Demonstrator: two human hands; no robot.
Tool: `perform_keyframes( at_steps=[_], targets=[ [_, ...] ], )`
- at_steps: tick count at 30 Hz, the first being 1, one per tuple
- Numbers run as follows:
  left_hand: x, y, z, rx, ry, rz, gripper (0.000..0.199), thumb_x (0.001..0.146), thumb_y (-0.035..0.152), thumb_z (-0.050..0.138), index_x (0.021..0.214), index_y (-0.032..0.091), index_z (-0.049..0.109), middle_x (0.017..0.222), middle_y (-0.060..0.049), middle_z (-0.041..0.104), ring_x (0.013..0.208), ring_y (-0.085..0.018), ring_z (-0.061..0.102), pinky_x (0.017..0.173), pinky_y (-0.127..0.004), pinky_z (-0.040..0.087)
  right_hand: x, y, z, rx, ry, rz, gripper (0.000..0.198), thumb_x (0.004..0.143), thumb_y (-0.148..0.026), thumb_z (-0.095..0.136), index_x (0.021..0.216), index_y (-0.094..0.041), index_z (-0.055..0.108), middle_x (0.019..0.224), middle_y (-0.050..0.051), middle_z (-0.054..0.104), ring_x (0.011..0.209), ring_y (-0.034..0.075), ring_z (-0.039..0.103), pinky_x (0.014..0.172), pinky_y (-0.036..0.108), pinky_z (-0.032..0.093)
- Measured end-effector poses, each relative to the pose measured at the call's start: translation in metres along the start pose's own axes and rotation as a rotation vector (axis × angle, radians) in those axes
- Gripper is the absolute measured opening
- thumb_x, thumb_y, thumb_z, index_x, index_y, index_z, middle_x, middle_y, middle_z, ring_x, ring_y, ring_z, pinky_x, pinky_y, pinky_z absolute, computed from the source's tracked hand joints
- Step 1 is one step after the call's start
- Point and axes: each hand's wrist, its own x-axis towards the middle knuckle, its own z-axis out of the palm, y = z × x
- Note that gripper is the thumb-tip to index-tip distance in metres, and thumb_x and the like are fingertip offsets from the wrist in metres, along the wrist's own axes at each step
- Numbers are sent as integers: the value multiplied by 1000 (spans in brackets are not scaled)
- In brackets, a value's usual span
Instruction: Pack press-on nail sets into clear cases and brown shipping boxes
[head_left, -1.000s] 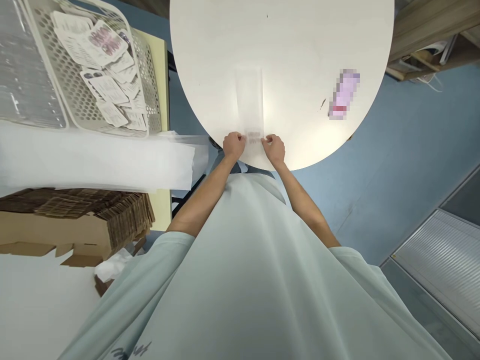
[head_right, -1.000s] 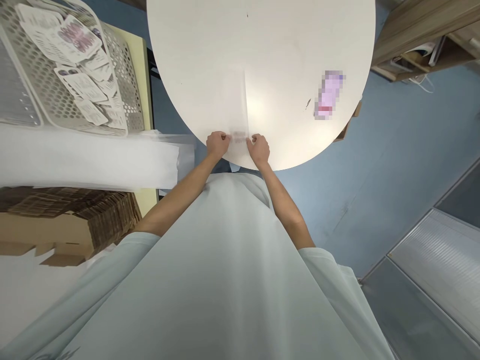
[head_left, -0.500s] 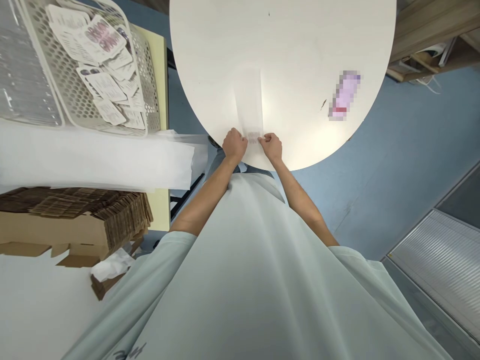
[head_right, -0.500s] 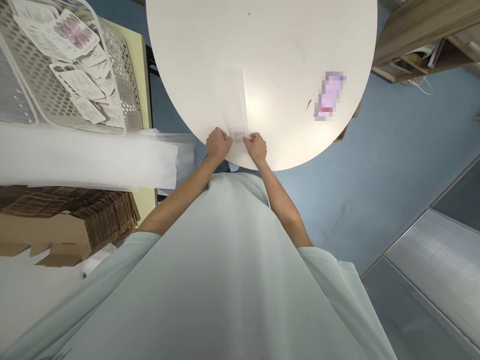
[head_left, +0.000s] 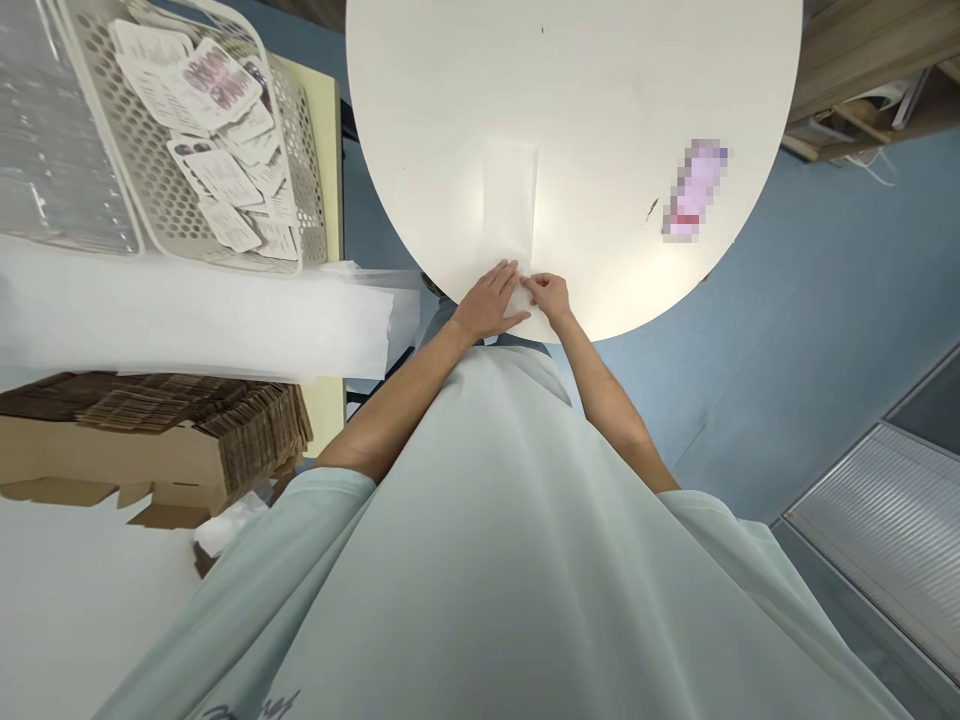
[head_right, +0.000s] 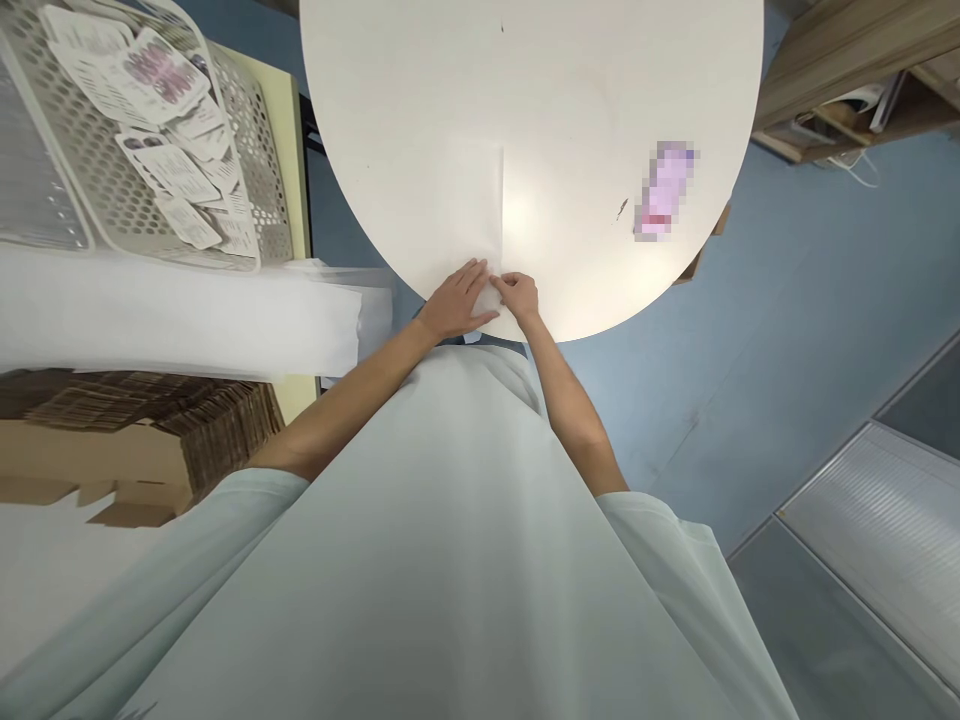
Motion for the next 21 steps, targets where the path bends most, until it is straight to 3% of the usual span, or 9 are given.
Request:
perform_keyframes(
  at_steps=[3, 6, 8, 12, 14, 16, 18, 21],
  targets=[
    [-1, 0, -1, 35, -39, -4, 98, 102, 62, 75, 180, 11, 43, 190, -28, 34, 181, -47, 26, 147, -64, 21, -2, -2, -4, 120, -3, 74, 48, 96, -67, 80, 78, -26, 63, 74, 3, 73, 71, 21, 75, 67, 33, 63],
    [1, 0, -1, 60, -37, -63, 72, 112, 35, 53, 180, 12, 45, 189, -26, 39, 180, -41, 32, 146, -64, 26, -2, -1, -5, 147, -25, 94, 46, 97, -60, 81, 75, -26, 62, 75, 2, 72, 68, 20, 74, 68, 33, 63],
    [3, 0, -1, 52, -12, -102, 70, 109, 21, 44, 178, 13, 48, 187, -23, 44, 178, -38, 36, 144, -64, 31, -2, 1, -4, 105, -34, 87, 40, 100, -56, 80, 79, -25, 65, 81, 3, 76, 72, 22, 77, 76, 35, 66],
    [4, -2, 0, 26, 20, -120, 74, 102, 20, 54, 176, 18, 52, 183, -19, 51, 175, -39, 41, 142, -65, 35, -4, 5, -7, -77, 73, -71, 22, 110, -39, 63, 106, -21, 76, 116, 12, 87, 107, 28, 83, 105, 44, 66],
    [4, -3, -1, 21, 29, -123, 75, 100, 22, 58, 174, 19, 55, 182, -19, 53, 173, -40, 43, 141, -65, 36, -8, 7, -11, -142, 78, -227, 30, 111, -24, 52, 126, -21, 78, 144, 14, 82, 129, 28, 79, 115, 46, 63],
    [4, -4, -2, 25, 29, -123, 75, 97, 22, 60, 172, 19, 57, 180, -19, 55, 171, -41, 44, 141, -65, 37, -10, 9, -16, -203, -6, -349, 45, 107, -14, 48, 141, -23, 76, 165, 11, 71, 142, 28, 74, 120, 48, 61],
    [6, -4, -5, 31, 20, -124, 75, 93, 21, 63, 168, 18, 61, 177, -20, 57, 169, -41, 45, 140, -65, 38, -11, 11, -21, -276, -99, -390, 54, 103, -10, 52, 150, -25, 74, 176, 7, 63, 141, 31, 74, 120, 53, 60],
    [9, -1, -12, 14, 26, -152, 71, 88, 17, 67, 160, 17, 67, 171, -20, 61, 161, -42, 54, 137, -62, 43, -7, 10, -26, -353, -152, -374, 61, 99, -9, 56, 156, -27, 71, 178, 7, 61, 119, 32, 80, 116, 57, 62]
  ],
)
